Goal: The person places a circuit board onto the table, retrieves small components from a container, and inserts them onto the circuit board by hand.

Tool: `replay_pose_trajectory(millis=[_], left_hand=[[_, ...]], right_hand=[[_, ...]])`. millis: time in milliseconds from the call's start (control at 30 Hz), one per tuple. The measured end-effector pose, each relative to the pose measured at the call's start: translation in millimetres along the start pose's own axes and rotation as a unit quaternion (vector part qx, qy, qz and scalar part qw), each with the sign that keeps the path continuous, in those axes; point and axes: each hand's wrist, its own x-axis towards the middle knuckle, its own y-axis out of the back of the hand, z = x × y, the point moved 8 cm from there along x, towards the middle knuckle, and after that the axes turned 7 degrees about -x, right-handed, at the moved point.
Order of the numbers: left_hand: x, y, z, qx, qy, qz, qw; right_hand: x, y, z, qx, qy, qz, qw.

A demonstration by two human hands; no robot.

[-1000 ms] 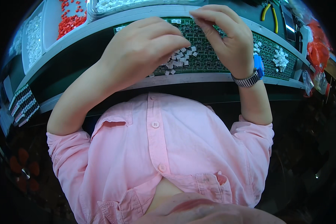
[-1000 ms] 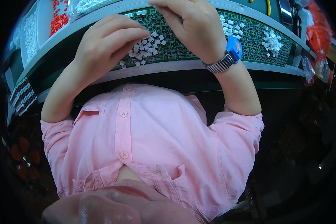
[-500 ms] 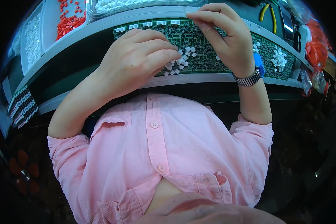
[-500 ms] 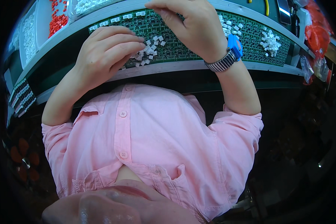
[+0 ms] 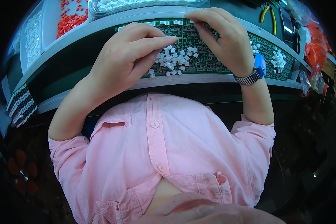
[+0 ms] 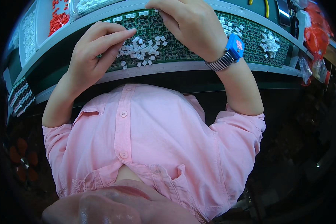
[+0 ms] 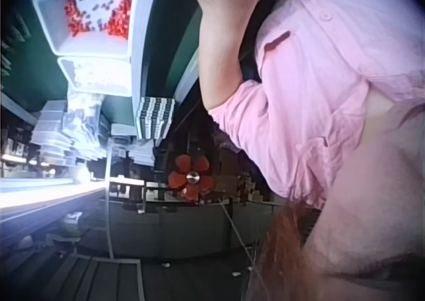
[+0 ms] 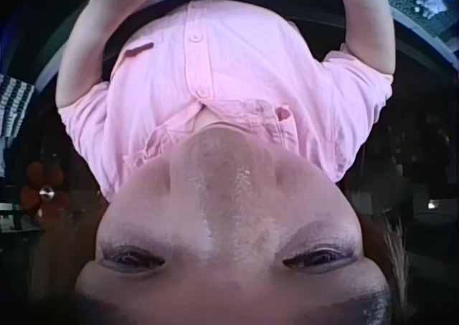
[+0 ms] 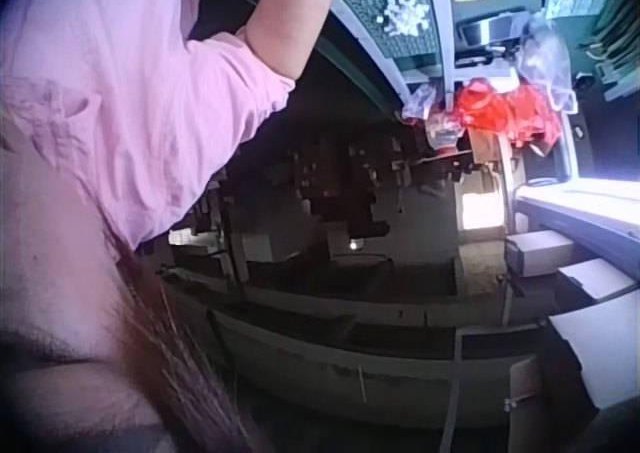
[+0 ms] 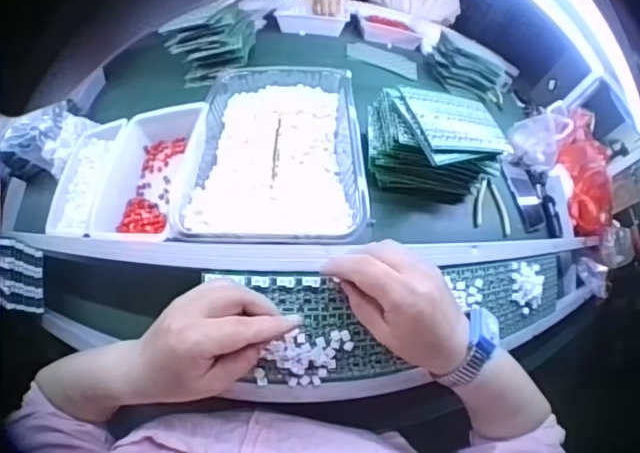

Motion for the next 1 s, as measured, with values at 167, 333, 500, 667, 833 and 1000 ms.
replay_pose_trajectory(millis=[167,333,500,667,833,1000], left_hand=[[-1.9,0.5,-0.9,0.011,0.002,-0.001,1.000],[-0.9,1.2,-1.0,0.002,0.008,-0.005,1.000],[0.9,1.9,-0.9,0.001,0.010,0.012,1.000],[1.5,3.6,-6.3,-0.043,0.037,0.018,0.998],[7.0,1.6,-5.4,-0.056,0.049,0.011,0.997],[9.9,8.0,-11.3,-0.049,0.049,0.020,0.997]], right_hand=[[3.5,-1.8,3.8,-0.022,-0.038,-0.056,0.998],[16.5,4.5,-6.2,-0.016,0.006,-0.054,0.998],[17.5,2.6,-9.9,-0.014,0.051,-0.052,0.997],[21.7,2.6,-11.9,-0.039,0.039,-0.101,0.993],[18.9,-1.9,-7.1,-0.048,0.063,-0.120,0.990],[12.8,8.9,-20.9,-0.116,0.063,-0.088,0.987]])
